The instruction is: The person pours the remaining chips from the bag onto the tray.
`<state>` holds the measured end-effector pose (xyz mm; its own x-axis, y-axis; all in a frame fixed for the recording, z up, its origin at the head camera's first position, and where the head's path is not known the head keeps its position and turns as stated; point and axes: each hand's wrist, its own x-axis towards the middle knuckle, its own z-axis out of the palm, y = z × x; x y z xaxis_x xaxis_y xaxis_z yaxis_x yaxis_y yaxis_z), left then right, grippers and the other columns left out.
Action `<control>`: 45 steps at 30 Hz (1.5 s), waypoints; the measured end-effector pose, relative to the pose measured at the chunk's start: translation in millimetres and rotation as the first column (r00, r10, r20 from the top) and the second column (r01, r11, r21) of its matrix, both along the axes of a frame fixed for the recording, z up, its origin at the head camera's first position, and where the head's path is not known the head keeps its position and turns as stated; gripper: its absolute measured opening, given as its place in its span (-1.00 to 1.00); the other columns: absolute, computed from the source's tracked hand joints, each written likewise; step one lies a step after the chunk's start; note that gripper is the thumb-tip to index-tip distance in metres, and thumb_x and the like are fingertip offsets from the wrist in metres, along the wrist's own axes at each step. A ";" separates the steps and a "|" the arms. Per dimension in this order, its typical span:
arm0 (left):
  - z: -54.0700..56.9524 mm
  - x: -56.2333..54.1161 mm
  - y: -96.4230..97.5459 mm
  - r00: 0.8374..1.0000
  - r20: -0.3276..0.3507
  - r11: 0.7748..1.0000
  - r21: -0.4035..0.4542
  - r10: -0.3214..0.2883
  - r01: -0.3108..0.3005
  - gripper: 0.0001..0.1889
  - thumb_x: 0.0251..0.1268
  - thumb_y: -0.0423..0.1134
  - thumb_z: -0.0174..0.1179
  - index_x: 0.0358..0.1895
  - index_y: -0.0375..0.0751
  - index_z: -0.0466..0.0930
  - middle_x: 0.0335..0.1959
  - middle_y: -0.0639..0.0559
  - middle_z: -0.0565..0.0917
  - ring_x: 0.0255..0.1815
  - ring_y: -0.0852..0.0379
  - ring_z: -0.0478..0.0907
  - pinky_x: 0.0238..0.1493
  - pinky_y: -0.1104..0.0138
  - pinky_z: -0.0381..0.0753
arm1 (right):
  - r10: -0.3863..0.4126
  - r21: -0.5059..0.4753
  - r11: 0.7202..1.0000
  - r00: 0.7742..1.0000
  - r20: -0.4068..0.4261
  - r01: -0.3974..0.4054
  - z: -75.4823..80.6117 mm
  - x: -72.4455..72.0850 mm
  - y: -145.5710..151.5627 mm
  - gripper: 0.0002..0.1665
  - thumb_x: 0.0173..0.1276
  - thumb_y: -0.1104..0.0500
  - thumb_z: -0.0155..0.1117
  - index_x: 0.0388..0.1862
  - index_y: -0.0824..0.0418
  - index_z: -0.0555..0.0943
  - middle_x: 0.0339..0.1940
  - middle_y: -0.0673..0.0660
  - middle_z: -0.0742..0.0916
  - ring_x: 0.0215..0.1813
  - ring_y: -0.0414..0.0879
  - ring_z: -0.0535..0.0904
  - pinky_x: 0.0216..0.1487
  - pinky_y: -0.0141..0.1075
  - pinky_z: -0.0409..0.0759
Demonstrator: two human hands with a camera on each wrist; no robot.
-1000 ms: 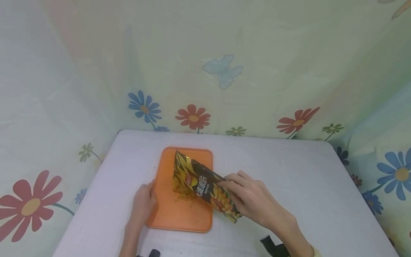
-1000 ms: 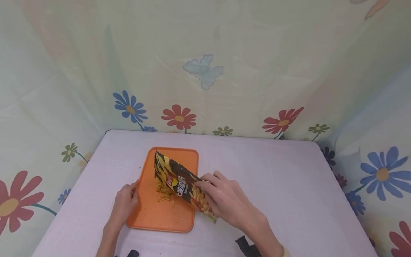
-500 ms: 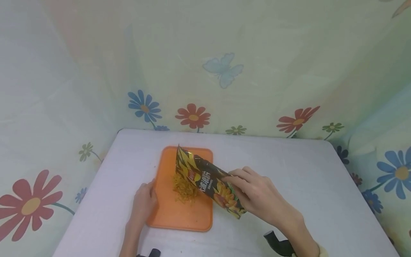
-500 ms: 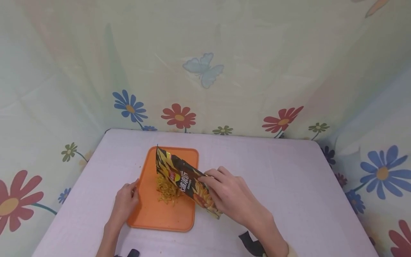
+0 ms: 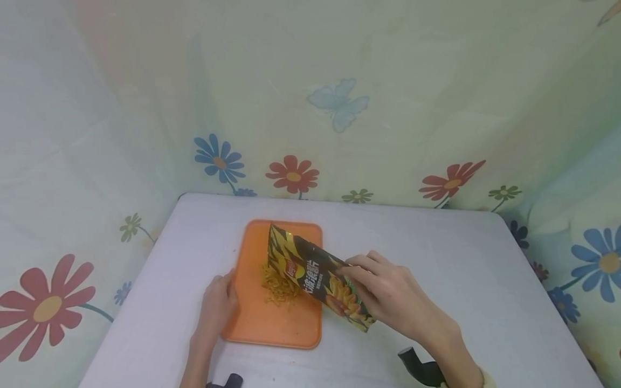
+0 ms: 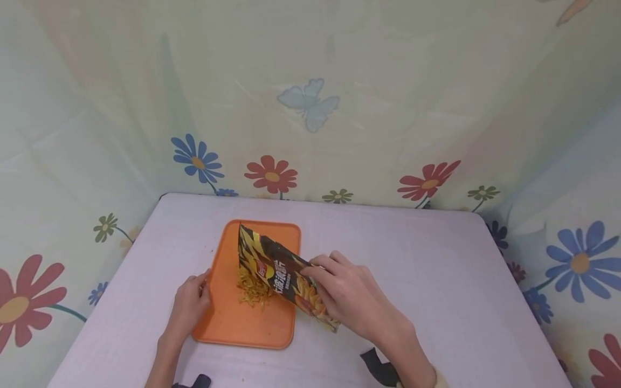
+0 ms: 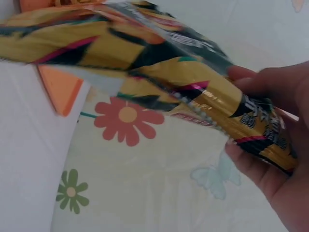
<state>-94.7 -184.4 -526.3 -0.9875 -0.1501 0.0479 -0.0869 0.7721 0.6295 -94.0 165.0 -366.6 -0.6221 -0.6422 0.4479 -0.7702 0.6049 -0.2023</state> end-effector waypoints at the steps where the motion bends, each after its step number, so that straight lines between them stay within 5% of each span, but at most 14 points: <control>1: 0.2 0.1 0.0 1.000 0.001 1.000 0.000 0.000 0.000 -0.56 0.45 -0.50 0.01 0.35 -0.51 0.47 -0.26 -0.21 0.61 -0.39 0.09 0.41 -0.36 0.32 0.48 | -0.001 0.002 1.000 1.000 0.002 0.001 0.4 0.3 0.2 -0.65 0.14 0.37 0.56 -0.09 0.12 0.77 -0.14 -0.05 0.76 -0.17 -0.22 0.57 -0.39 -0.50 0.60; 19: -4.8 -0.4 -1.3 1.000 -0.018 1.000 -0.020 -0.003 0.003 -0.57 0.46 -0.49 0.03 0.34 -0.50 0.48 -0.23 -0.22 0.63 -0.36 0.08 0.45 -0.31 0.27 0.54 | -0.038 -0.031 0.999 0.999 0.001 0.038 -6.1 3.9 3.8 -0.64 0.14 0.36 0.53 -0.07 0.10 0.76 -0.14 -0.05 0.75 -0.18 -0.23 0.56 -0.40 -0.50 0.59; 29: -2.9 -0.2 0.0 1.000 -0.013 1.000 -0.011 0.001 -0.001 -0.56 0.45 -0.50 0.03 0.34 -0.51 0.48 -0.29 -0.19 0.60 -0.39 0.10 0.40 -0.37 0.34 0.48 | -0.040 -0.120 0.992 0.999 0.000 0.039 -16.9 5.7 5.7 -0.62 0.16 0.40 0.49 -0.05 0.11 0.75 -0.10 -0.06 0.75 -0.24 -0.25 0.50 -0.45 -0.60 0.45; 39: -1.8 0.8 1.2 1.000 -0.011 1.000 -0.006 0.004 -0.004 -0.56 0.44 -0.50 0.02 0.35 -0.51 0.48 -0.26 -0.21 0.60 -0.38 0.09 0.40 -0.35 0.33 0.49 | -0.056 -0.236 0.971 0.998 -0.043 0.044 -26.6 9.2 15.6 -0.53 0.06 0.48 0.51 -0.03 0.16 0.75 -0.04 0.00 0.73 -0.13 -0.17 0.61 -0.29 -0.54 0.60; 45: -0.6 0.5 2.0 1.000 0.015 1.000 0.013 0.012 -0.012 -0.55 0.47 -0.48 0.00 0.38 -0.47 0.46 -0.19 -0.24 0.63 -0.33 0.07 0.44 -0.28 0.28 0.54 | -0.133 -0.260 0.959 0.990 -0.045 0.117 -35.4 13.0 27.5 -0.49 0.02 0.52 0.52 -0.02 0.19 0.75 -0.03 0.04 0.72 -0.16 -0.17 0.61 -0.33 -0.61 0.55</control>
<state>-94.2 -182.4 -526.9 -0.9862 -0.1627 0.0307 -0.1060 0.7629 0.6378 -81.0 192.5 -402.0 -0.6567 -0.4199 0.6265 -0.7072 0.6316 -0.3179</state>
